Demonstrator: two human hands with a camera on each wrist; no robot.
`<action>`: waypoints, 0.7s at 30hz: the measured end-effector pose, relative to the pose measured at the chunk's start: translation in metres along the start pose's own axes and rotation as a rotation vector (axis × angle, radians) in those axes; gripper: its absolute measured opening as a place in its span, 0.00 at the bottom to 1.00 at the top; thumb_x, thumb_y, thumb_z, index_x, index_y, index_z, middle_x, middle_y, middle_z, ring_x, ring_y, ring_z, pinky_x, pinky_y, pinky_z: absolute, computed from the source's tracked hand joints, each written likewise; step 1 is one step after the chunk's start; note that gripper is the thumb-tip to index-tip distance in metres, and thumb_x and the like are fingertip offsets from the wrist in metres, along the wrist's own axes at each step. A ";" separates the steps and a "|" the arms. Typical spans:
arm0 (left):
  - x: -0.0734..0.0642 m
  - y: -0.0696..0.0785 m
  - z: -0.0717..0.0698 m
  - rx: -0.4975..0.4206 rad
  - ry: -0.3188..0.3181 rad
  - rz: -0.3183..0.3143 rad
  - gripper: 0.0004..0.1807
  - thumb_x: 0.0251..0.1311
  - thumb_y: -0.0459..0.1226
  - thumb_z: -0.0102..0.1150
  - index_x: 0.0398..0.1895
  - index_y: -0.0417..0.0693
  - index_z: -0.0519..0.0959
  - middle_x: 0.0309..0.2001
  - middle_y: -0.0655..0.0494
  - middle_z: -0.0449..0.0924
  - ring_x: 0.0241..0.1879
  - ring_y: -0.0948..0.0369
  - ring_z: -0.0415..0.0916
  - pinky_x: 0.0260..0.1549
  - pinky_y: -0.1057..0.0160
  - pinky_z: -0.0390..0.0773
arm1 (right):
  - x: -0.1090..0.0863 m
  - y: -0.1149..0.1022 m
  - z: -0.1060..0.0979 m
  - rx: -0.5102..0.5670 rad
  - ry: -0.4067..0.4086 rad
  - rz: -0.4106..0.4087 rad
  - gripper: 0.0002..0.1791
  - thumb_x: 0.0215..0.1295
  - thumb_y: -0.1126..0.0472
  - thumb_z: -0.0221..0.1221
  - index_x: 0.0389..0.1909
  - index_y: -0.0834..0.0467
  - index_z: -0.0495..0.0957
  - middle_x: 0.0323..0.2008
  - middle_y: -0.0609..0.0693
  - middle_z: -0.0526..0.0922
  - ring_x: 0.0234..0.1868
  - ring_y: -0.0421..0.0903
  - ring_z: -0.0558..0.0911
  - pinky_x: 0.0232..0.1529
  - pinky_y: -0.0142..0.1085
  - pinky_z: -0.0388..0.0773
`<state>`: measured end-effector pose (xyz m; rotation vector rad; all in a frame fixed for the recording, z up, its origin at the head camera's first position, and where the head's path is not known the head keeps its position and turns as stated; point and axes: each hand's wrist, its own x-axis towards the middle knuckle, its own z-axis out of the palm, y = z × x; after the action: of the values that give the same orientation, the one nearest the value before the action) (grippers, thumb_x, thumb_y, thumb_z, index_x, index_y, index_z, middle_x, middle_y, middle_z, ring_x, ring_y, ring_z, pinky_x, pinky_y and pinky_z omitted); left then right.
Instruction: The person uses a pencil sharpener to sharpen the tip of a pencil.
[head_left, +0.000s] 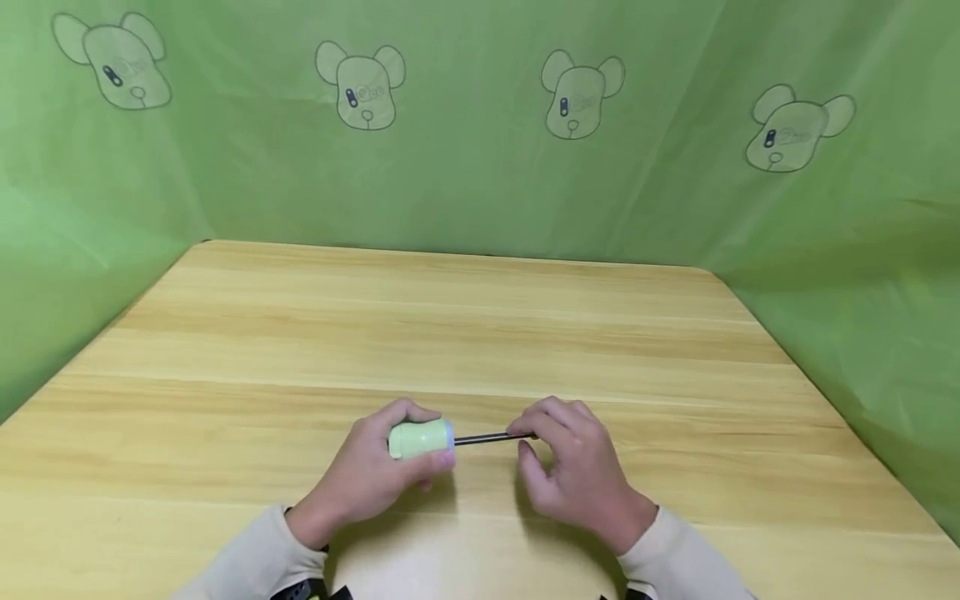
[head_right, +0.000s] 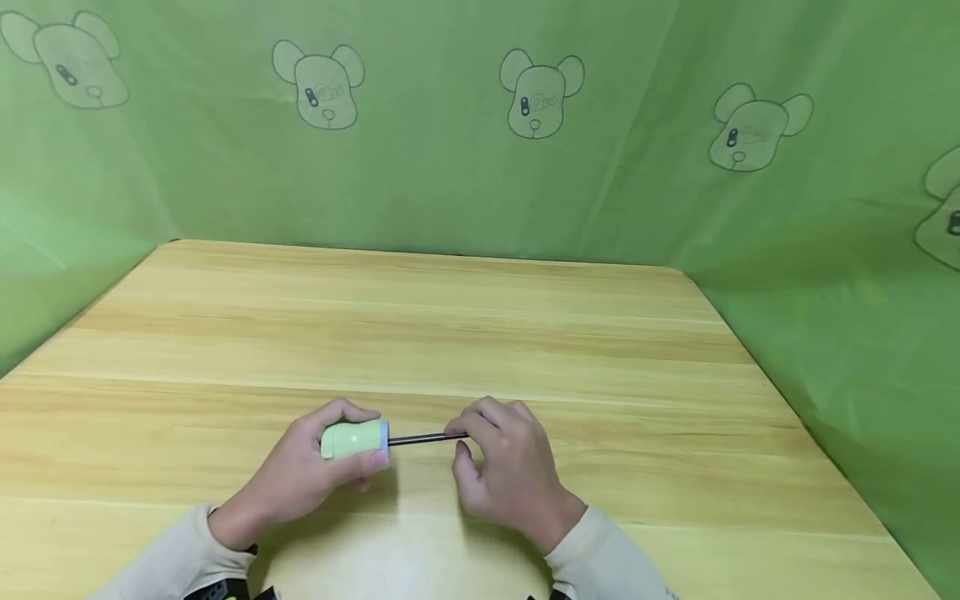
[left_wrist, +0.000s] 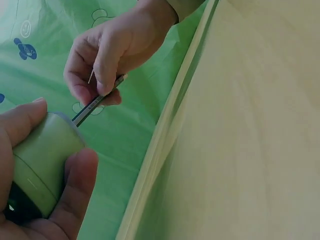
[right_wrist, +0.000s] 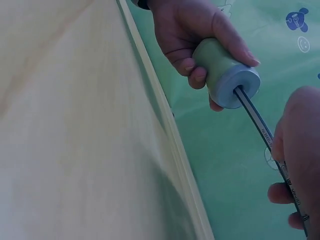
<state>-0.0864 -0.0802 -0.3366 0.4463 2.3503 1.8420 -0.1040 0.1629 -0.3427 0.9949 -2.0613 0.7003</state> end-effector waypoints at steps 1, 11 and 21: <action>0.000 0.001 0.000 -0.021 0.000 -0.008 0.23 0.52 0.41 0.72 0.50 0.41 0.77 0.34 0.45 0.77 0.24 0.54 0.79 0.22 0.60 0.80 | 0.000 0.000 -0.001 -0.016 0.007 -0.001 0.04 0.53 0.66 0.58 0.27 0.56 0.81 0.28 0.45 0.81 0.27 0.43 0.79 0.29 0.38 0.73; 0.004 0.003 0.000 -0.267 -0.082 -0.054 0.23 0.58 0.36 0.66 0.50 0.30 0.72 0.32 0.42 0.78 0.23 0.54 0.78 0.25 0.54 0.84 | 0.006 -0.004 0.000 -0.135 0.160 -0.109 0.19 0.69 0.48 0.57 0.24 0.56 0.82 0.25 0.47 0.79 0.24 0.45 0.78 0.24 0.36 0.69; 0.001 0.005 0.002 -0.233 -0.146 -0.003 0.19 0.59 0.35 0.65 0.47 0.30 0.72 0.31 0.42 0.78 0.22 0.53 0.78 0.24 0.53 0.84 | 0.006 -0.003 0.002 -0.153 0.252 -0.181 0.24 0.67 0.46 0.60 0.13 0.54 0.79 0.15 0.42 0.69 0.09 0.35 0.63 0.12 0.21 0.53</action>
<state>-0.0860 -0.0770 -0.3318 0.5274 2.0131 1.9773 -0.1046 0.1572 -0.3386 0.9410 -1.7539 0.5357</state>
